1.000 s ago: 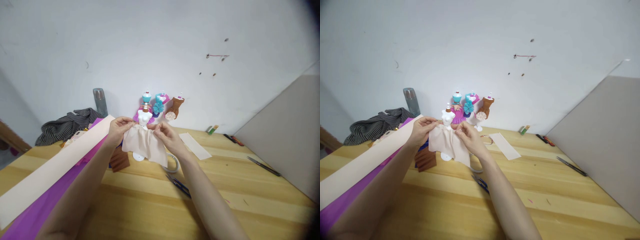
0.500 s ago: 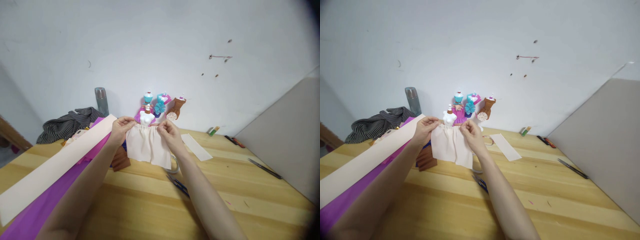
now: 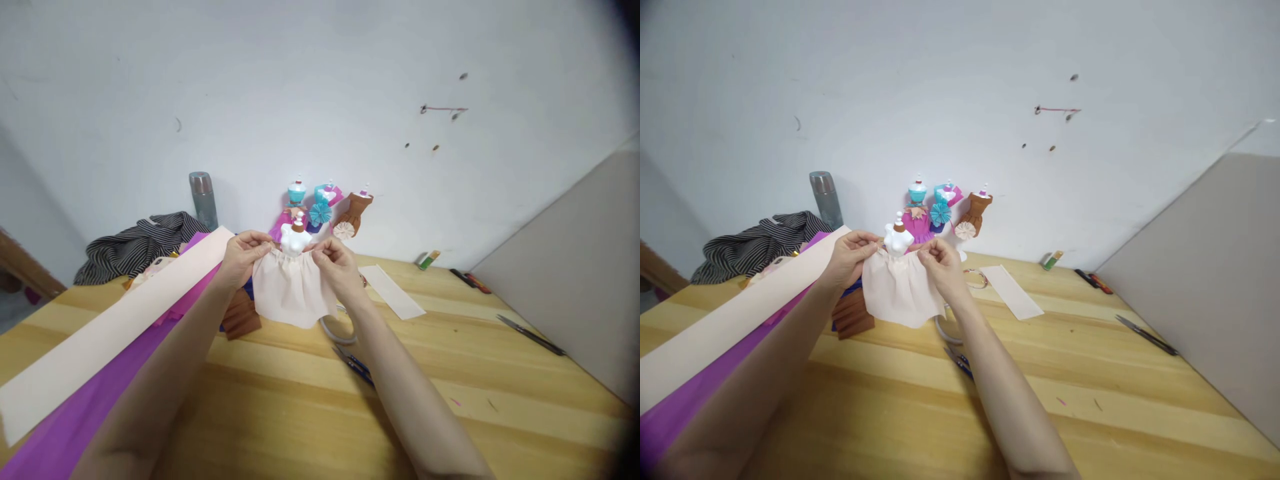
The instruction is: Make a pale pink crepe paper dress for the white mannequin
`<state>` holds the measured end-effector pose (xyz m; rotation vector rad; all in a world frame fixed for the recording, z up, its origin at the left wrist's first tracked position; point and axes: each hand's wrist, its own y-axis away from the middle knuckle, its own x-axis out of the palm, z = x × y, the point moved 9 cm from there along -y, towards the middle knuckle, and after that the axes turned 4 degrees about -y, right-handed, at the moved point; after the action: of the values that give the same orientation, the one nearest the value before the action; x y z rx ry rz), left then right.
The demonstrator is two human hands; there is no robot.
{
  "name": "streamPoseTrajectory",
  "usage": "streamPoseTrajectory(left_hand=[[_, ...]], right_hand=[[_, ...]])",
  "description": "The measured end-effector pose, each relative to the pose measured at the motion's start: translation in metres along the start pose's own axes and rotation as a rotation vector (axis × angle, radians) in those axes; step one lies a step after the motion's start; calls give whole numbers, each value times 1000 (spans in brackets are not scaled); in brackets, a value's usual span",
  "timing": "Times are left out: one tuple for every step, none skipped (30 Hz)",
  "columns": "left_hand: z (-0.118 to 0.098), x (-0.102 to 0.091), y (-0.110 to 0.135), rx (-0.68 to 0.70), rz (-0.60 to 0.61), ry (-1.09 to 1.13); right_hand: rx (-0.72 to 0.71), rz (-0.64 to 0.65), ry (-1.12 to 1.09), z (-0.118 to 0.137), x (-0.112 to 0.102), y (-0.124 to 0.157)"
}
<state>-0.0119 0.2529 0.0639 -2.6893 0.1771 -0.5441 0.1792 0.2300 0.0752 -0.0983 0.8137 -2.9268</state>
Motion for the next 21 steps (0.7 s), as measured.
streamPoseTrajectory(left_hand=[[-1,1,0,0,8,1],[-2,2,0,-1,15,2],[-3,2,1,-2,22,2],[-4,3,1,-5,28,2],[-5,4,1,-9,34,2],[-5,5,2,-13,40,3],[-5,6,2,-19,46,5],[-4,6,3,-25,53,9],[-4,7,3,-31,60,14],[-3,8,4,-37,68,20],[-3,9,4,-41,76,26],[-2,9,4,-45,85,31],[-2,10,5,-48,93,36],[-2,10,5,-50,101,40],[-2,11,5,-52,109,44],[-2,11,6,-53,118,46],[-3,12,6,-55,127,48],[-3,13,6,-56,135,50],[-3,14,7,-56,143,52],[-3,15,7,-56,149,54],[-4,16,7,-55,155,57]], right_hand=[[-10,13,-10,0,1,0],[-17,27,-19,1,2,-1],[-20,39,-26,0,3,-1],[-19,49,-32,0,4,-1],[-15,58,-39,-1,5,-1],[-10,66,-48,-2,6,0],[-4,74,-56,-3,8,0],[3,83,-64,-4,9,0],[12,94,-70,-5,12,1],[22,105,-74,-7,14,2],[31,115,-78,-8,16,3],[39,123,-82,-9,18,3],[46,129,-88,-9,19,4],[48,134,-93,-9,21,4],[44,137,-98,-8,22,4],[37,141,-103,-7,22,4],[31,149,-105,-5,23,4],[26,160,-106,-4,24,4],[20,176,-107,-2,26,4],[12,192,-108,0,27,4],[3,208,-108,2,28,4]])
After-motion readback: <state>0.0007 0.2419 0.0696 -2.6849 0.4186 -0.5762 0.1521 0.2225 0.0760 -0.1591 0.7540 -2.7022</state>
